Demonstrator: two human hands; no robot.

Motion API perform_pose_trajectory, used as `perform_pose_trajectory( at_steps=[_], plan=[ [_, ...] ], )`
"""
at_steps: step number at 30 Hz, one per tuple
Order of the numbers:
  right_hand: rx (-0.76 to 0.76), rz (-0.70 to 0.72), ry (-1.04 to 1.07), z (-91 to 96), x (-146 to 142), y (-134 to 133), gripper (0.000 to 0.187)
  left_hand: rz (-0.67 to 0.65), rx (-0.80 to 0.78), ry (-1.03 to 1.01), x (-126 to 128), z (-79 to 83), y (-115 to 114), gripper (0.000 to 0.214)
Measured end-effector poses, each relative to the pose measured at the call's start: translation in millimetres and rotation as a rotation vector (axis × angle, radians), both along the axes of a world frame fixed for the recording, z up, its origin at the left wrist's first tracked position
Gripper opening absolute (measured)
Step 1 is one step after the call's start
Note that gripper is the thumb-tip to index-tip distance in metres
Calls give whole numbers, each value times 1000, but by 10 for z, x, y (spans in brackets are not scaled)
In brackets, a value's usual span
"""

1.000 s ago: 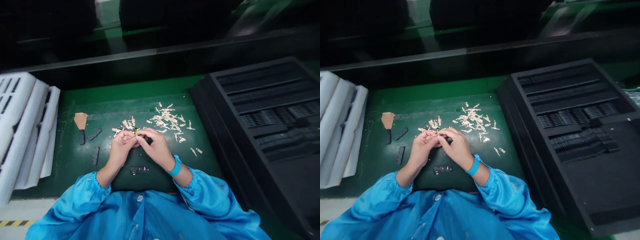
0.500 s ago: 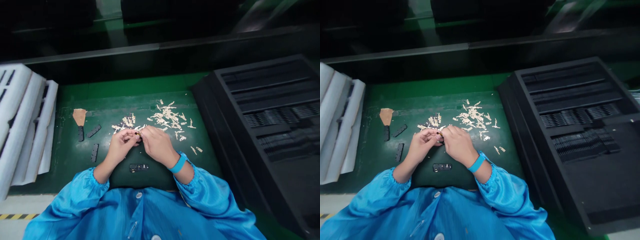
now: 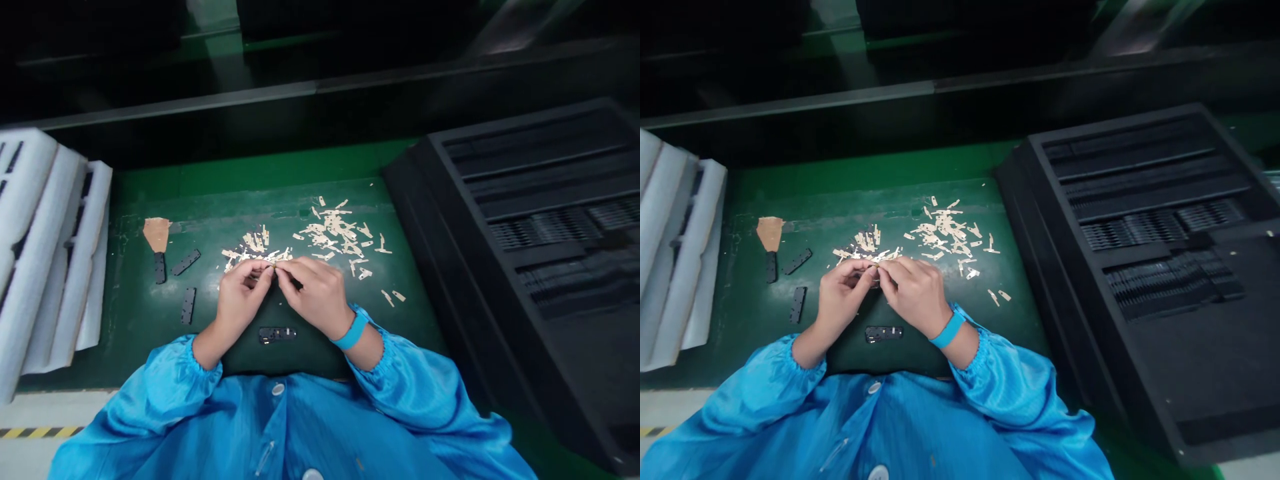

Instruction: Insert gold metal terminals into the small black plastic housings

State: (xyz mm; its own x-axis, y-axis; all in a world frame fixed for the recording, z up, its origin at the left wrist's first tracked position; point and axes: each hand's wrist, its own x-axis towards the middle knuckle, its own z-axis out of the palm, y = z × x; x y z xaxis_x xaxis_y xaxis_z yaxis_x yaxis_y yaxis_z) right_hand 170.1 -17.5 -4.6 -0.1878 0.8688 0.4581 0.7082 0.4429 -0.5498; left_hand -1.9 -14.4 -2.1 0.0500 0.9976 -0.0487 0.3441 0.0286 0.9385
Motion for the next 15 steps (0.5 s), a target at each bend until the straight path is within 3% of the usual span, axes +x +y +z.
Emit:
perform_pose_trajectory(
  at_steps=[8, 15],
  plan=[
    [-33, -19, 35, -42, -16, -12, 18, -116, 353, 340, -23, -6, -21, 16],
    [-31, -69, 10, -27, -43, -37, 21, -140, 400, 352, -20, -25, -26, 15]
  ],
)
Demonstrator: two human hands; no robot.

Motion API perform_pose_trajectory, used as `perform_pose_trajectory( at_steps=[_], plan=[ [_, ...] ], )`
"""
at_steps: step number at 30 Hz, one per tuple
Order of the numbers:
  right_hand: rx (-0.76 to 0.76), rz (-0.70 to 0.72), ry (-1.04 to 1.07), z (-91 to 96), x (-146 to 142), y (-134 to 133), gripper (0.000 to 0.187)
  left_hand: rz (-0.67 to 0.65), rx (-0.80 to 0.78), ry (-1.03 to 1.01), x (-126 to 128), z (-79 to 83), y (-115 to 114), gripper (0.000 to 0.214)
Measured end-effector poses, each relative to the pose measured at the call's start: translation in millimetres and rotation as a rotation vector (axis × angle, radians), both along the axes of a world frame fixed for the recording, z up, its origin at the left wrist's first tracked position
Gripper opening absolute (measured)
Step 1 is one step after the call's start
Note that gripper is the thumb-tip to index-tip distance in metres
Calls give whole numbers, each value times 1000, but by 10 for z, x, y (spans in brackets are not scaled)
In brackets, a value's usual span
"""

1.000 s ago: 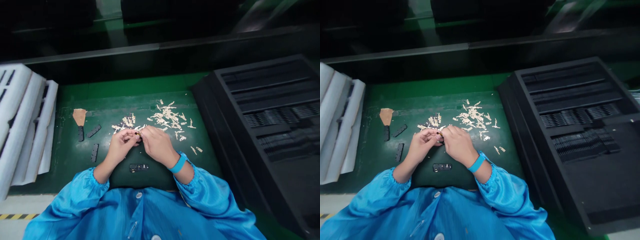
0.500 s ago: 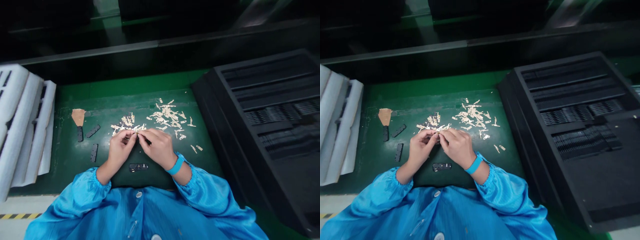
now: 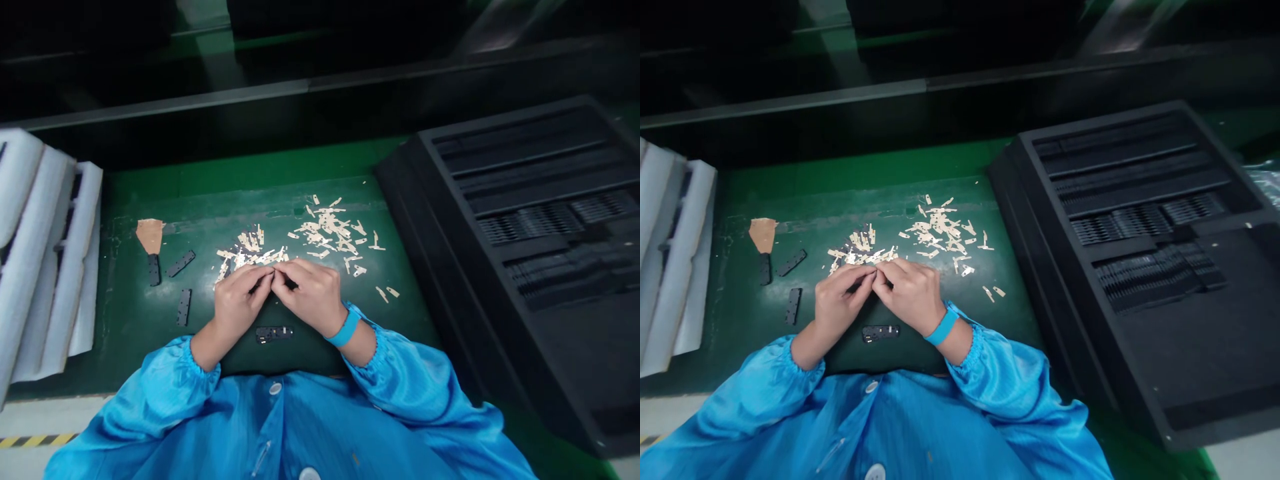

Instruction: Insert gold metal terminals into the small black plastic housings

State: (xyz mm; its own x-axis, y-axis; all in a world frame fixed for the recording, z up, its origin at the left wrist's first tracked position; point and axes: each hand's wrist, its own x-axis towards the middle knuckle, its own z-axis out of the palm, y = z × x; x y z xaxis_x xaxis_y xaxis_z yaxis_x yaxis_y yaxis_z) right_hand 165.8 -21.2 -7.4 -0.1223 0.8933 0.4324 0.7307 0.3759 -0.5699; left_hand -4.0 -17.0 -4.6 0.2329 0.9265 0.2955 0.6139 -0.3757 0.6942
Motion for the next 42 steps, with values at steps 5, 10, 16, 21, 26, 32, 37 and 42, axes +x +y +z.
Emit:
perform_pose_trajectory(
  at_steps=[5, 10, 16, 21, 26, 32, 37, 42],
  plan=[
    [-25, -21, 86, 29, 11, 24, 22, 35, -96, -85, 27, 27, -10, 12],
    [-96, -57, 172, 25, 14, 63, 20, 90, -315, -244, 28, 1, -11, 13],
    [-125, -126, 158, 8, 151, 188, 19, 172, -541, -586, 55, 7, 34, 22],
    [-178, -378, -166, 57, 617, 367, 30, 159, -263, -421, -21, -35, 83, 14],
    [-172, -171, -24, 77, 581, 334, 30, -17, 280, -16, -143, -47, 131, 10],
    [-849, 212, 807, 32, 145, 159, 48, -171, 446, 113, -199, -50, 140, 18],
    [-934, 212, 951, 46, 119, 168, 51, -269, 507, 171, -203, -44, 124, 19],
    [-871, 193, 874, 60, 121, 160, 47, -304, 538, 266, -155, 39, 138, 15]
  ],
)
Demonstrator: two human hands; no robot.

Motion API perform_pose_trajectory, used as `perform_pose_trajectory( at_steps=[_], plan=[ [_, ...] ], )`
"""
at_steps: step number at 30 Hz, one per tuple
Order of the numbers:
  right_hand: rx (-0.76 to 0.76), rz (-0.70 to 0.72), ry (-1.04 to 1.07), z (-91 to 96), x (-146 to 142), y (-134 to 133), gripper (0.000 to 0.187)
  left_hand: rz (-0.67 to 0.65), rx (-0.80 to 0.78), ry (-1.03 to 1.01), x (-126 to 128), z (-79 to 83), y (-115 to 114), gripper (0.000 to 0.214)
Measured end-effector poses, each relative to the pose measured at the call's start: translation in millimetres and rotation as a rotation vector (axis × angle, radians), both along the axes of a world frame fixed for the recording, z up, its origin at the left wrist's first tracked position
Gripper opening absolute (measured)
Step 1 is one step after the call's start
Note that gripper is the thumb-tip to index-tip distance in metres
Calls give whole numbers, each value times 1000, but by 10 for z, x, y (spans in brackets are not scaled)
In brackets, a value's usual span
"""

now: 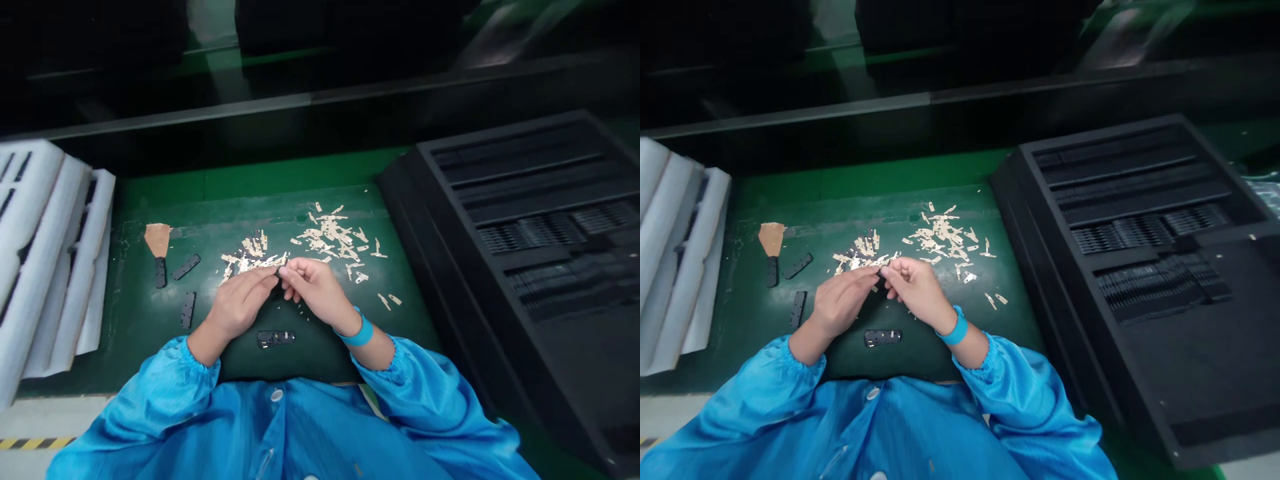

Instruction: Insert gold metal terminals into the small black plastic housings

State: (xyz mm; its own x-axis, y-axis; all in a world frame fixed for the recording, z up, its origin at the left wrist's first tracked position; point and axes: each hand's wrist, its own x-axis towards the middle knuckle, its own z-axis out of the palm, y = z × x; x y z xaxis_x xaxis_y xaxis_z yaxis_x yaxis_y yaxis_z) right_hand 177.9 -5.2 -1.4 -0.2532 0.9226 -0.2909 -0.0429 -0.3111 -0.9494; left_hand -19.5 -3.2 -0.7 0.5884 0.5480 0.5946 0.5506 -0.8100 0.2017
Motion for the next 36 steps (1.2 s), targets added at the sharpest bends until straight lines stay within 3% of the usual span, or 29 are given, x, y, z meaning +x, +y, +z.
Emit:
perform_pose_trajectory(
  at_steps=[5, 8, 10, 13, 16, 19, 21, 23, 27, 30, 32, 36],
  plan=[
    [246, -31, -319, -45, -17, -106, 32, 163, -101, 172, 103, 125, -204, 33],
    [282, -52, -398, -71, 7, -136, 29, 255, -229, 158, 44, 180, -460, 35],
    [245, -54, -361, -72, 19, -132, 30, 350, -297, 153, -117, 213, -631, 28],
    [225, -52, -322, -44, 13, -128, 28, 679, -292, 267, -505, 271, -803, 21],
    [227, -38, -335, -8, -15, -132, 25, 942, -497, 493, -867, 302, -829, 30],
    [221, -27, -334, 8, -32, -129, 24, 944, -819, 463, -1040, 289, -772, 19],
    [219, -29, -323, 10, -28, -118, 24, 947, -914, 391, -1068, 274, -734, 16],
    [221, -34, -313, 10, -16, -102, 24, 945, -864, 343, -1075, 260, -714, 11],
    [225, -40, -297, 13, 10, -81, 24, 770, -597, 249, -1133, 221, -707, 20],
    [230, -33, -292, 11, 17, -93, 25, 768, -458, 131, -1207, 185, -698, 23],
    [232, -31, -293, 8, 14, -106, 26, 787, -482, 1, -1229, 174, -693, 23],
    [226, -33, -277, 15, -1, -120, 26, 759, -739, -340, -1112, 200, -670, 20]
  ],
)
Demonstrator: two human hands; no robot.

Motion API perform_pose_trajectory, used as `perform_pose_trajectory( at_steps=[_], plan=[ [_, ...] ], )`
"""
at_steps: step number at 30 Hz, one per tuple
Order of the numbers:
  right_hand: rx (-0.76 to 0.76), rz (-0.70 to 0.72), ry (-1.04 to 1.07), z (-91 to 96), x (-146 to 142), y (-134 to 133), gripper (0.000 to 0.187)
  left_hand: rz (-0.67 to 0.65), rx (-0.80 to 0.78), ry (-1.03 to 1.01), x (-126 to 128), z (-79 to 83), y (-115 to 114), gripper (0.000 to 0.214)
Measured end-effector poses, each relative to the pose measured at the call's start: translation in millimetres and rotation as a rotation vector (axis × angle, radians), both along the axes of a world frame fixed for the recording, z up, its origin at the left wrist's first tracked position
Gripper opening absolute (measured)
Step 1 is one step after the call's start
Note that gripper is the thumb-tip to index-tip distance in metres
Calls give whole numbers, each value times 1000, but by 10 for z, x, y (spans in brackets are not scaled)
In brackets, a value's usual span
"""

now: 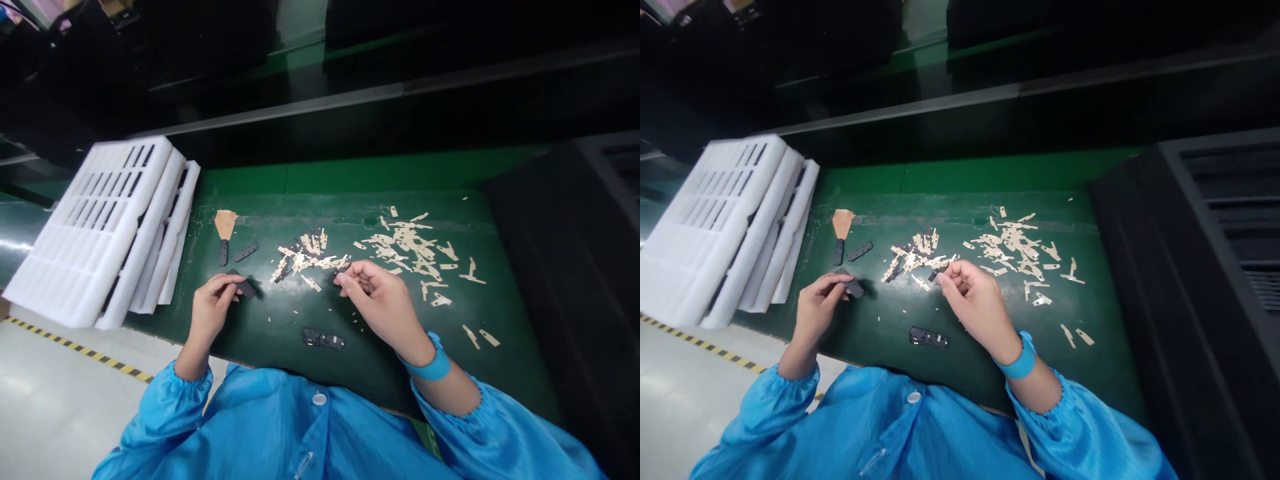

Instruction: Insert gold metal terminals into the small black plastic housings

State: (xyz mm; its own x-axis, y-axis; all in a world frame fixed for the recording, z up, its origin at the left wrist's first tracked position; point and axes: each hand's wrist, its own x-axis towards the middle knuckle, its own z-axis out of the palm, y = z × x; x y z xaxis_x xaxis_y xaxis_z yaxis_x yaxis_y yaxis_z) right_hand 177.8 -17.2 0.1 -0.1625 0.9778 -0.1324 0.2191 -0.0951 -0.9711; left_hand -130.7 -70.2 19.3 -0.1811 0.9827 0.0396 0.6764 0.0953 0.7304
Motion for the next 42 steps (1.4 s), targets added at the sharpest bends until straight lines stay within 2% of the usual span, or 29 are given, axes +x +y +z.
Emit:
perform_pose_trajectory(
  at_steps=[3, 11, 14, 16, 18, 20, 25, 32, 42],
  plan=[
    [-3, -10, 34, 18, -6, 3, 25, -7, -23, -182, 223, 40, 98, 18],
    [31, -132, 98, 16, 47, 43, 24, -249, 14, -437, 904, 40, 644, 22],
    [29, -151, 102, 16, 58, 68, 25, -261, -98, -620, 1097, -39, 715, 18],
    [19, -138, 102, 15, 50, 81, 24, -263, -201, -757, 1177, -106, 705, 32],
    [3, -108, 97, 11, 32, 91, 22, -242, -266, -848, 1210, -167, 680, 52],
    [-19, -77, 87, 1, 8, 97, 19, -209, -327, -876, 1212, -211, 662, 59],
    [-27, -55, 10, -42, -36, 95, 13, -183, -397, -856, 1194, -249, 646, 48],
    [-6, -55, -60, -69, -29, 68, 11, -207, -357, -808, 1211, -261, 611, 43],
    [-59, -41, -2, -94, -32, 82, 13, -263, -292, -706, 1199, -252, 581, 41]
  ],
)
